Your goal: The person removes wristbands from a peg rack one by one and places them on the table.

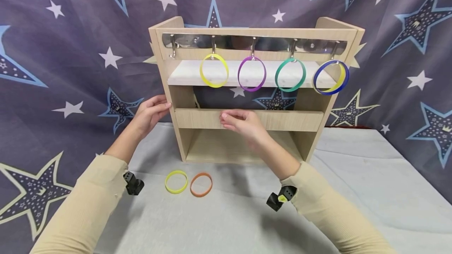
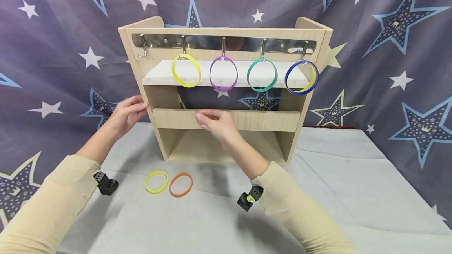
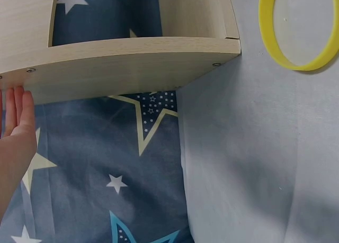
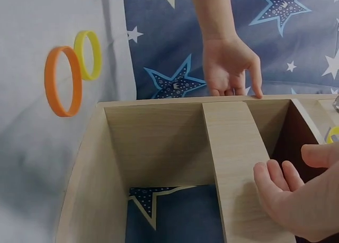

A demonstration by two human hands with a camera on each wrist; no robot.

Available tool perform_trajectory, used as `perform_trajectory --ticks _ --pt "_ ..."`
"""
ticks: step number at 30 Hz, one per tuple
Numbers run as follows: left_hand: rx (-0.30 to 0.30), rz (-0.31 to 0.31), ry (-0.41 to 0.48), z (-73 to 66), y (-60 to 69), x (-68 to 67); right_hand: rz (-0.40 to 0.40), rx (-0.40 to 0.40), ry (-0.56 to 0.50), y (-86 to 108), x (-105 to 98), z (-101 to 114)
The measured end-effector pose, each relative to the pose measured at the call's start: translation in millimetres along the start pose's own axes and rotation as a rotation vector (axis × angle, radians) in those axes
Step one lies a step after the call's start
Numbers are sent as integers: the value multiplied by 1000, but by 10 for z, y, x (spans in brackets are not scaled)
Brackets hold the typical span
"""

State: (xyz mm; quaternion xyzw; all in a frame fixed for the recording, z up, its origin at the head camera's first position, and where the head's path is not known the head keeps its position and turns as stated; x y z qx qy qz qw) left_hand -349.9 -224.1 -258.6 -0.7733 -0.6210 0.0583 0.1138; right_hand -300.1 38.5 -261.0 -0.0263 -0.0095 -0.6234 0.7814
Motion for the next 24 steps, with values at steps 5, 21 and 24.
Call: perform_trajectory --ticks 5,21,24 --pt "2 -1 3 2 -3 -8 -15 -71 88 24 -34 84" --pt "-27 -9 -41 -5 2 -3 -165 -391 269 150 -122 381" --pt "-28 -9 -36 -9 2 -2 -189 -433 236 167 -105 410"
Point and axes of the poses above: each hand's wrist, its own y-axis away from the middle knuckle, its own x-axis out of the palm, z = x × y, the point moved 6 cm from there along -y, towards the middle knuckle
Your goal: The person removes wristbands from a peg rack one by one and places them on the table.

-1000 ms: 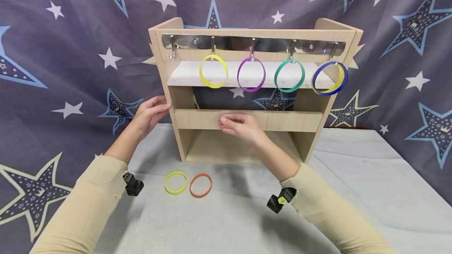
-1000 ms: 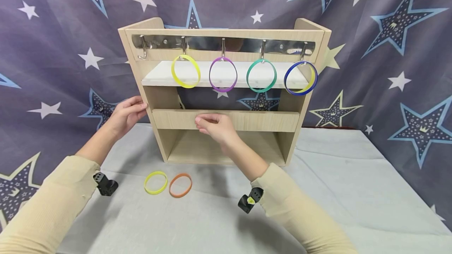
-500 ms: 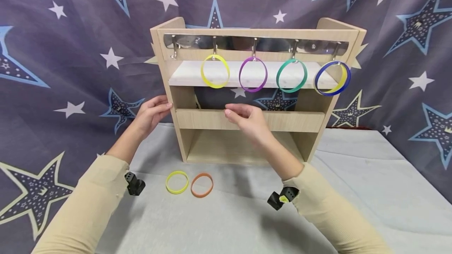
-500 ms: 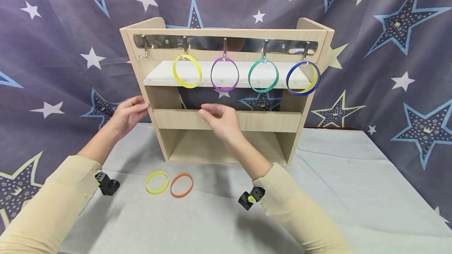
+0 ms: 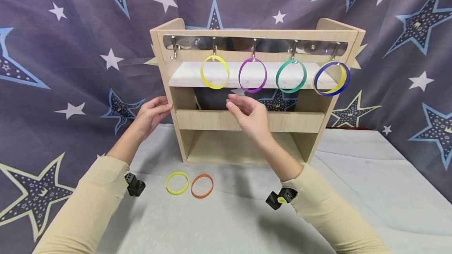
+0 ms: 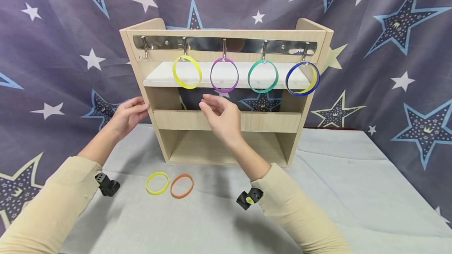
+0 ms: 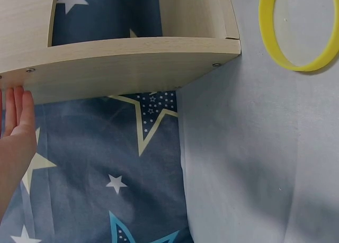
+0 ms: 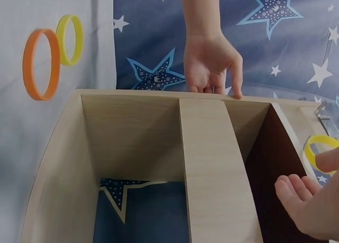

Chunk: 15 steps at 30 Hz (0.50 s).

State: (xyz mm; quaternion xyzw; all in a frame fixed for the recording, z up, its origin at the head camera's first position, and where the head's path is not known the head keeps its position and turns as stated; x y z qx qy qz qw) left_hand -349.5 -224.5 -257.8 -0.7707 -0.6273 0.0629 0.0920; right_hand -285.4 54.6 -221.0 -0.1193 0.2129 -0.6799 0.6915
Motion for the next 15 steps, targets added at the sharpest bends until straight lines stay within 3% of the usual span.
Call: perform_trajectory --ticks 8,15 --pt "13 0 13 -1 -5 -4 -35 -87 -57 -14 65 141" --pt "7 1 8 12 -8 -7 -52 -69 -188 -53 150 152"
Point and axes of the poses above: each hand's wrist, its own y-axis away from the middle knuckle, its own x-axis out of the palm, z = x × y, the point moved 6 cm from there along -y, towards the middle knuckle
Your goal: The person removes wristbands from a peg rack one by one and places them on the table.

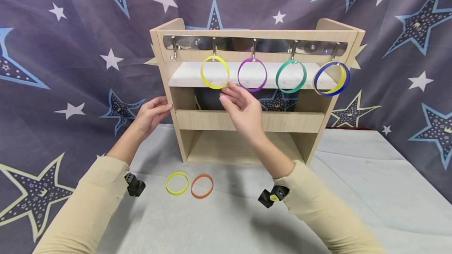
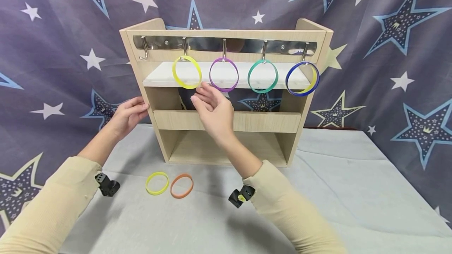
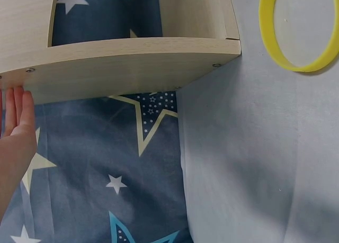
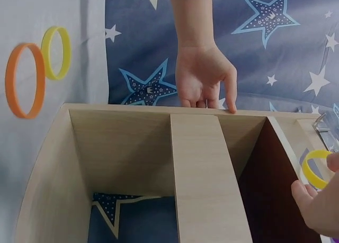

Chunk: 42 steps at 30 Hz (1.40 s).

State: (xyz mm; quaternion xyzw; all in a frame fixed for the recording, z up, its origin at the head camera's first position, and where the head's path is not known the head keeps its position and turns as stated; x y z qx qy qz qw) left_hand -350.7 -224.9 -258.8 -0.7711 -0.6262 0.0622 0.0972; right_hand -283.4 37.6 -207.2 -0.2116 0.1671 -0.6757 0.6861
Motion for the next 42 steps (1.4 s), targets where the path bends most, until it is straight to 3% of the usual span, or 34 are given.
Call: perform_trajectory --ticks 4,10,19,30,42 --pt "4 -2 1 1 -12 1 -8 39 -72 -21 63 -26" --pt "1 -4 3 0 -22 -6 -49 157 -272 -69 184 -101" --pt "-5 4 18 -6 -21 10 -209 283 -612 -119 272 -203" --pt "1 2 17 2 -21 2 -204 298 -710 -78 262 -130" --pt "0 0 -3 10 -1 -7 -178 319 -735 -48 259 36"
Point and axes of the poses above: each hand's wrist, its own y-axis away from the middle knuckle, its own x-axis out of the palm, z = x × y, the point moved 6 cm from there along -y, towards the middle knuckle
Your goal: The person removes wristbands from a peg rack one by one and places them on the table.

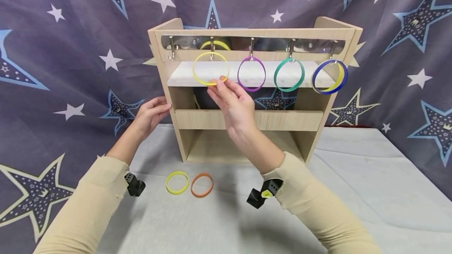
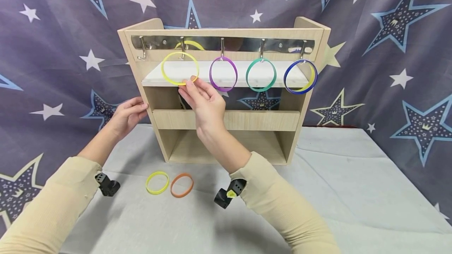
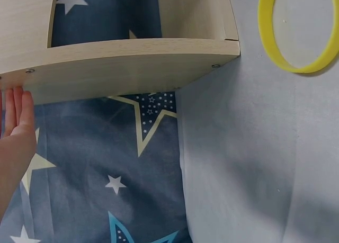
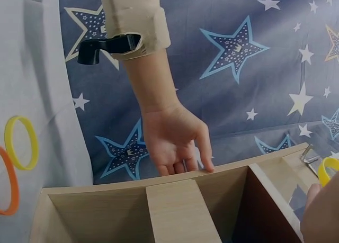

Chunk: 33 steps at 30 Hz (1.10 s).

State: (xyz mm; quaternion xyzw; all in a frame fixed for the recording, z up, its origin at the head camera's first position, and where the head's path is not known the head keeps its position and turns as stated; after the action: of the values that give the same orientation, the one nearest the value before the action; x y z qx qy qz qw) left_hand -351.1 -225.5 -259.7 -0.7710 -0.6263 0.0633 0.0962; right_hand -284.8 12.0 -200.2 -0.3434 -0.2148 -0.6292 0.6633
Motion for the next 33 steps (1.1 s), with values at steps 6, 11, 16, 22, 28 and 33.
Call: perform_trajectory --ticks 6,11,16,22,28,33 --pt "1 -2 3 2 -6 -4 22 18 9 49 9 46" --pt "7 2 8 7 -5 -7 83 5 48 121 47 71" --pt "5 -3 15 14 -8 -9 133 10 85 189 75 71" --pt "3 -5 14 11 3 -15 139 54 138 234 37 15" --pt "1 0 15 8 7 -10 123 107 219 243 -32 -65" --pt "14 7 24 -7 -1 1 109 138 252 232 -101 -112"
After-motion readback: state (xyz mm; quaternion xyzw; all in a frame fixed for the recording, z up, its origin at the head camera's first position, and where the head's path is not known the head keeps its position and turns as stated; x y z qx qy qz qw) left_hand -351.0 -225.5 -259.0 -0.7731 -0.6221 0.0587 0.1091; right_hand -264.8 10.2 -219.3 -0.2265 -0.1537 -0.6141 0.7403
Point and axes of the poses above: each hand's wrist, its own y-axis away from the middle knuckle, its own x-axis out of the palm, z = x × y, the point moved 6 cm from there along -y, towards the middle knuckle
